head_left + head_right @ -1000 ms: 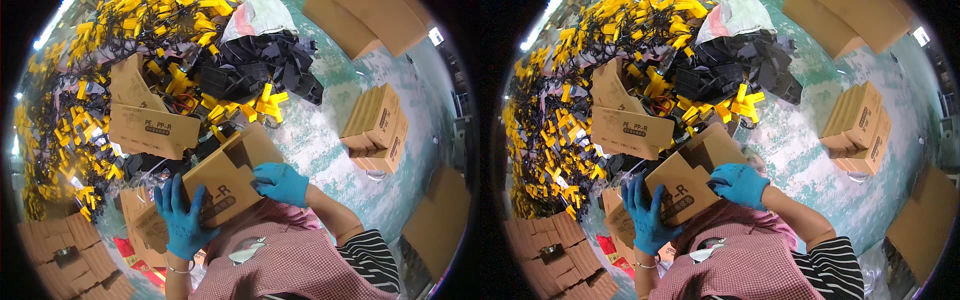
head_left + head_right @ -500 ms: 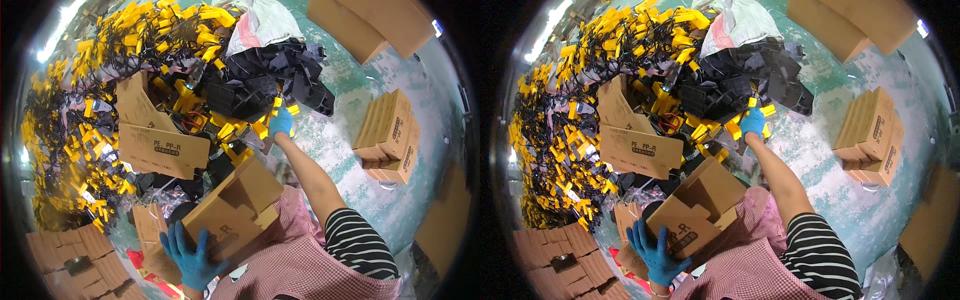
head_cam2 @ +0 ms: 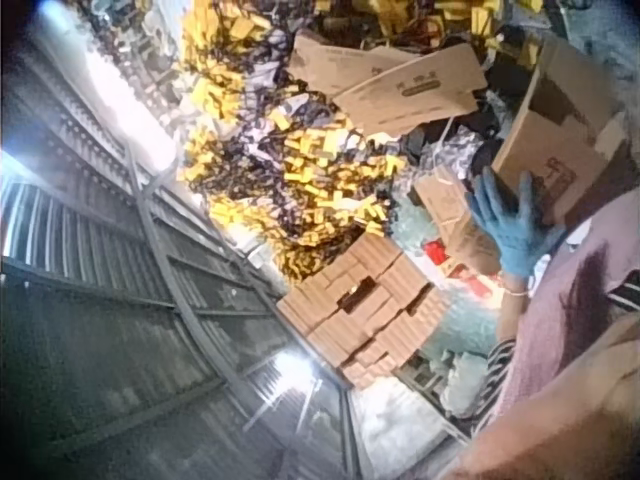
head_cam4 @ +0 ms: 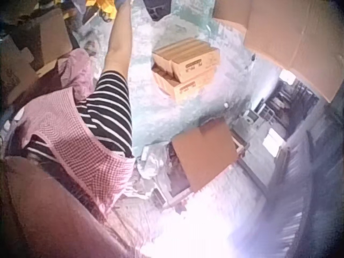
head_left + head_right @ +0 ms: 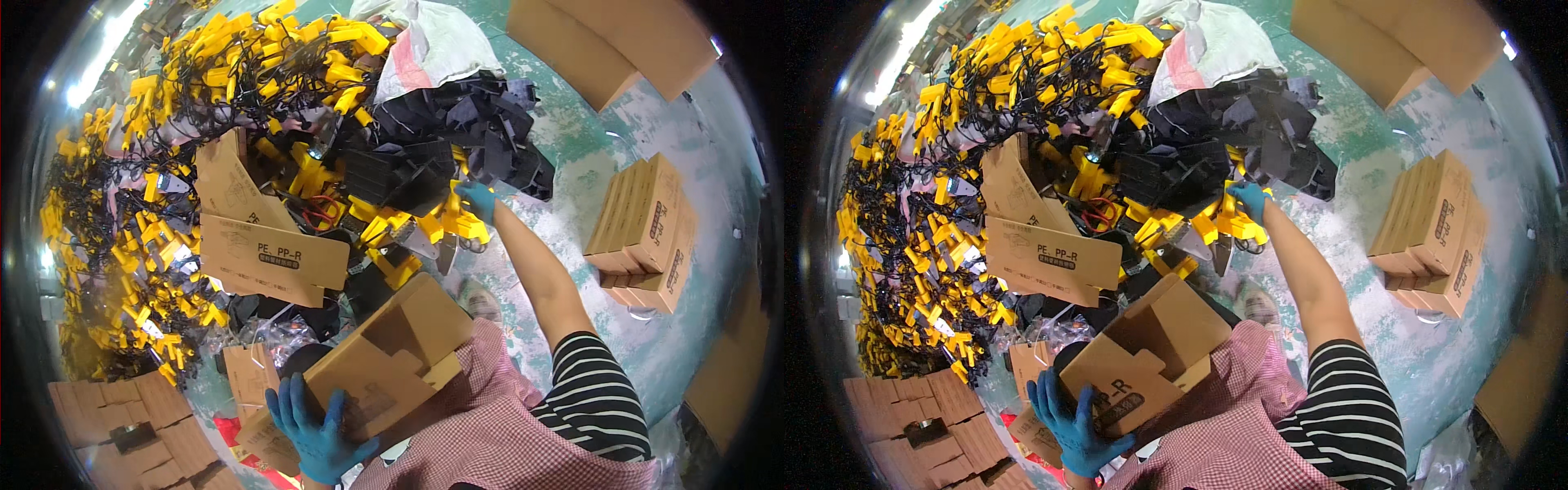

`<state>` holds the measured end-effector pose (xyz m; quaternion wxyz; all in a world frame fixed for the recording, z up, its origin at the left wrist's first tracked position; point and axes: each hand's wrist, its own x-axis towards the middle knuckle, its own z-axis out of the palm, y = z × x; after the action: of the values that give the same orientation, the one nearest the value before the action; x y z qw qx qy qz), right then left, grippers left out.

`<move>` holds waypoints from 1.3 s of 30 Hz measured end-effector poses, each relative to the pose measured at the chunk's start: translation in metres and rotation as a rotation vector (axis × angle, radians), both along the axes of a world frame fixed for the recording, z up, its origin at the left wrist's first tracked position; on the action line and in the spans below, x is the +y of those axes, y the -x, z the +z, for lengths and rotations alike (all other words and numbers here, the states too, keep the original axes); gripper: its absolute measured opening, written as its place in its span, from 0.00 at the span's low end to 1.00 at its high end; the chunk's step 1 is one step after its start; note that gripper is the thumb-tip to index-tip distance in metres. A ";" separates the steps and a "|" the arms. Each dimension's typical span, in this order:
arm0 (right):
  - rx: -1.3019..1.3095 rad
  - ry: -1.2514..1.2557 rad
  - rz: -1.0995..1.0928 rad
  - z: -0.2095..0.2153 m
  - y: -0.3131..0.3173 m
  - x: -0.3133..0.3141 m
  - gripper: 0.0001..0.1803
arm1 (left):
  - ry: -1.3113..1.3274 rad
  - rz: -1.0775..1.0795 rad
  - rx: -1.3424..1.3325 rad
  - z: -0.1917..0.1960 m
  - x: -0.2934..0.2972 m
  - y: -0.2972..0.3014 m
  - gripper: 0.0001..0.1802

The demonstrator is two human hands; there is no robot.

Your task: The person folds flat cardboard boxes into their assembled form, then packs them with plastic components, heating tools, and instruction booklets. The boxes are prepared by hand for shipment.

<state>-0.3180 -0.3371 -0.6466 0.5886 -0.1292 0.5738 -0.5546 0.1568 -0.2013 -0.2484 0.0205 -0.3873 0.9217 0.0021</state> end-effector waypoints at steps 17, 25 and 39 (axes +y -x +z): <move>0.415 -0.169 0.115 -0.024 0.029 -0.017 0.37 | 0.041 -0.099 0.167 0.006 0.008 0.018 0.57; 0.326 0.029 0.124 0.109 -0.016 0.102 0.25 | 0.091 -0.078 0.204 -0.003 0.015 -0.003 0.56; 0.567 0.719 -0.807 0.416 -0.024 0.377 0.15 | 0.109 -0.248 0.402 0.002 0.022 0.022 0.48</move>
<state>-0.2938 0.0402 -0.2310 0.0757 -0.2346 0.4888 -0.8369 0.1344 -0.1797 -0.2468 -0.1841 -0.2635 0.9466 0.0268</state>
